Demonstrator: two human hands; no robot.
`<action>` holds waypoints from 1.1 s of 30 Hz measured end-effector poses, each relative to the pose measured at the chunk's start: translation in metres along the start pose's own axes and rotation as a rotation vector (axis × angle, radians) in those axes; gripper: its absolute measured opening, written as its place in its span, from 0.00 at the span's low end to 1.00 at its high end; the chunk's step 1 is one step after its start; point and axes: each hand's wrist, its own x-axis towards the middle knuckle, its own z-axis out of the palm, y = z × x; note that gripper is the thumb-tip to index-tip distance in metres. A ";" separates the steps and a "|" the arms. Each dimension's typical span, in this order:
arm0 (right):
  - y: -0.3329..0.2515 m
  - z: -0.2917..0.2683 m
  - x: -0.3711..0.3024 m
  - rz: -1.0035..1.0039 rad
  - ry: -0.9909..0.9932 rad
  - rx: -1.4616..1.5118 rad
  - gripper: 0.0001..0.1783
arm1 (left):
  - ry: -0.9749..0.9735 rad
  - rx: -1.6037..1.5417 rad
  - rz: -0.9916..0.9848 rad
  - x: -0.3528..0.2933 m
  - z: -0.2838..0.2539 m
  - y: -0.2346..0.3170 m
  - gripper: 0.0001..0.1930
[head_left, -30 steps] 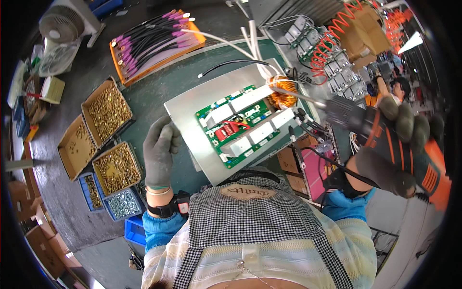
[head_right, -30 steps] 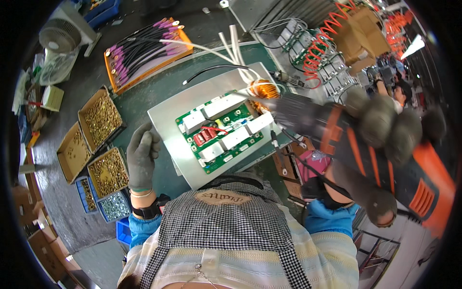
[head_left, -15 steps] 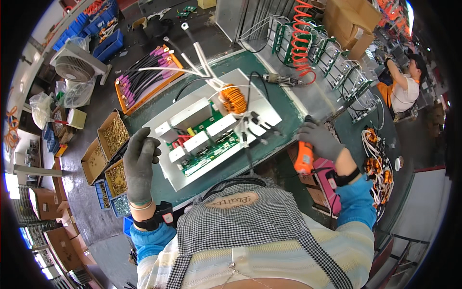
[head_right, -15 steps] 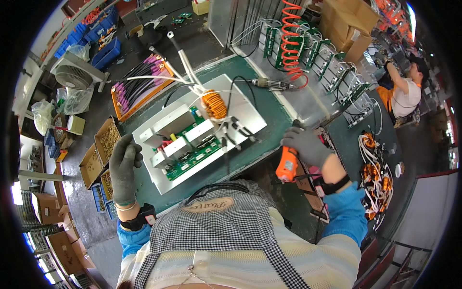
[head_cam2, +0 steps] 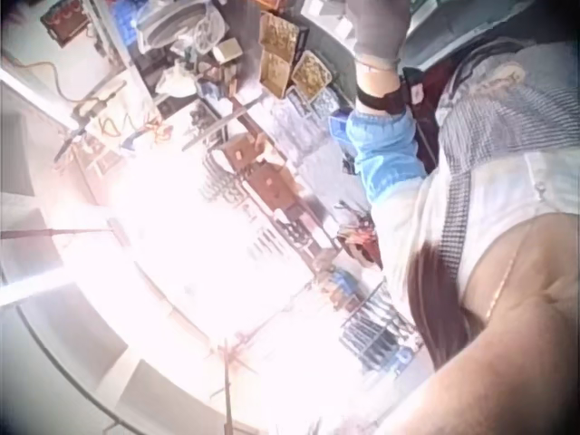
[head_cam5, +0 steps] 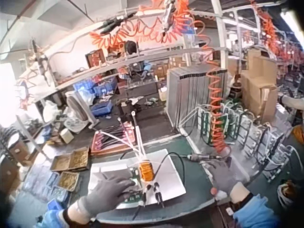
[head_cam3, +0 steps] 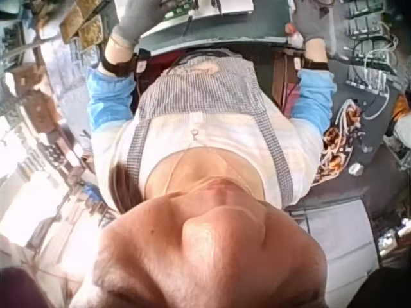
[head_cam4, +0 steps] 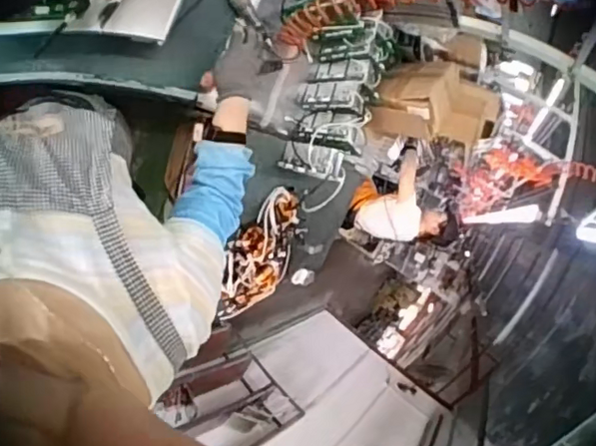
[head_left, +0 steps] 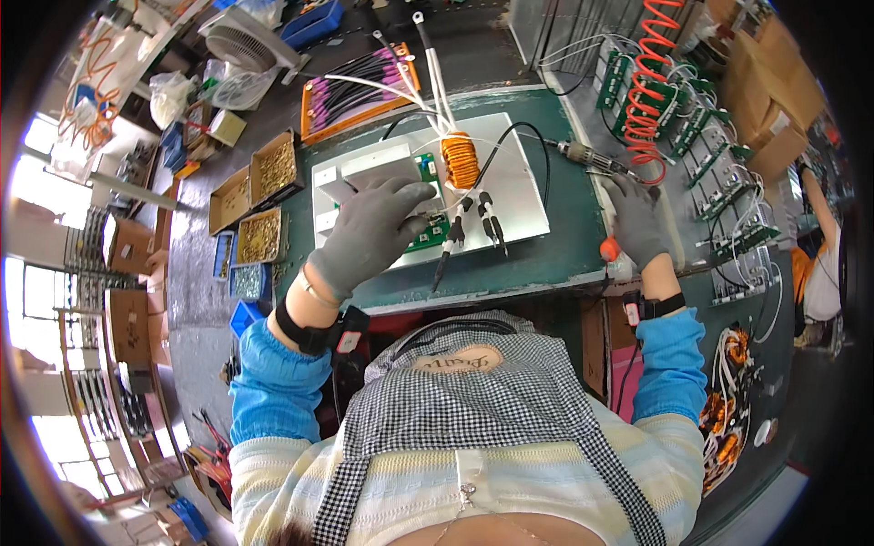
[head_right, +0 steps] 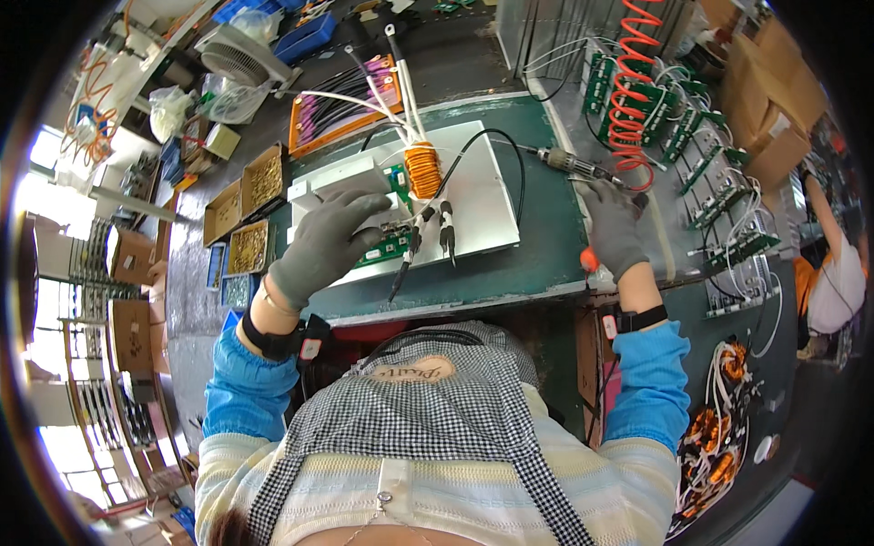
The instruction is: Assembling and securing components on a metal plate using various screwdrivers.
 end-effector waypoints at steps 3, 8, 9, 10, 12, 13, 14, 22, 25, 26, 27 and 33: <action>-0.050 -0.014 0.032 -0.368 0.191 0.458 0.32 | 0.053 0.224 0.093 0.015 0.012 -0.001 0.17; -0.126 0.003 0.100 -0.385 0.266 0.286 0.35 | -0.116 0.096 -0.126 0.028 0.030 -0.001 0.20; -0.132 0.004 0.108 -0.294 0.169 0.155 0.36 | -0.122 0.115 -0.145 0.028 0.032 -0.002 0.20; -0.130 0.000 0.115 -0.214 -0.018 0.187 0.30 | -0.065 0.114 -0.097 0.025 0.034 -0.001 0.19; -0.115 -0.023 0.123 -0.312 0.102 0.152 0.24 | -0.031 0.102 -0.062 0.020 0.034 -0.003 0.20; -0.109 -0.041 0.129 -0.316 0.041 0.067 0.18 | -0.018 0.072 -0.046 0.017 0.033 -0.003 0.19; -0.106 -0.060 0.133 -0.398 0.296 -0.018 0.14 | 0.025 0.004 0.004 0.015 0.032 -0.004 0.20; -0.226 -0.168 0.163 -0.937 0.397 -0.296 0.26 | -0.020 -0.338 -0.047 0.024 0.029 0.004 0.20; -0.243 -0.178 0.170 -1.048 0.807 -0.180 0.23 | 0.210 -0.711 -0.241 0.012 0.025 -0.001 0.22; -0.238 -0.178 0.168 -1.016 0.789 -0.169 0.22 | 0.295 -0.732 -0.272 0.002 0.021 -0.004 0.21; -0.232 -0.173 0.168 -0.985 0.767 -0.156 0.22 | 0.291 -0.738 -0.277 -0.008 0.016 -0.008 0.21; -0.178 -0.122 0.132 -0.918 0.723 0.062 0.21 | 0.437 -1.024 -0.580 -0.032 -0.011 -0.034 0.22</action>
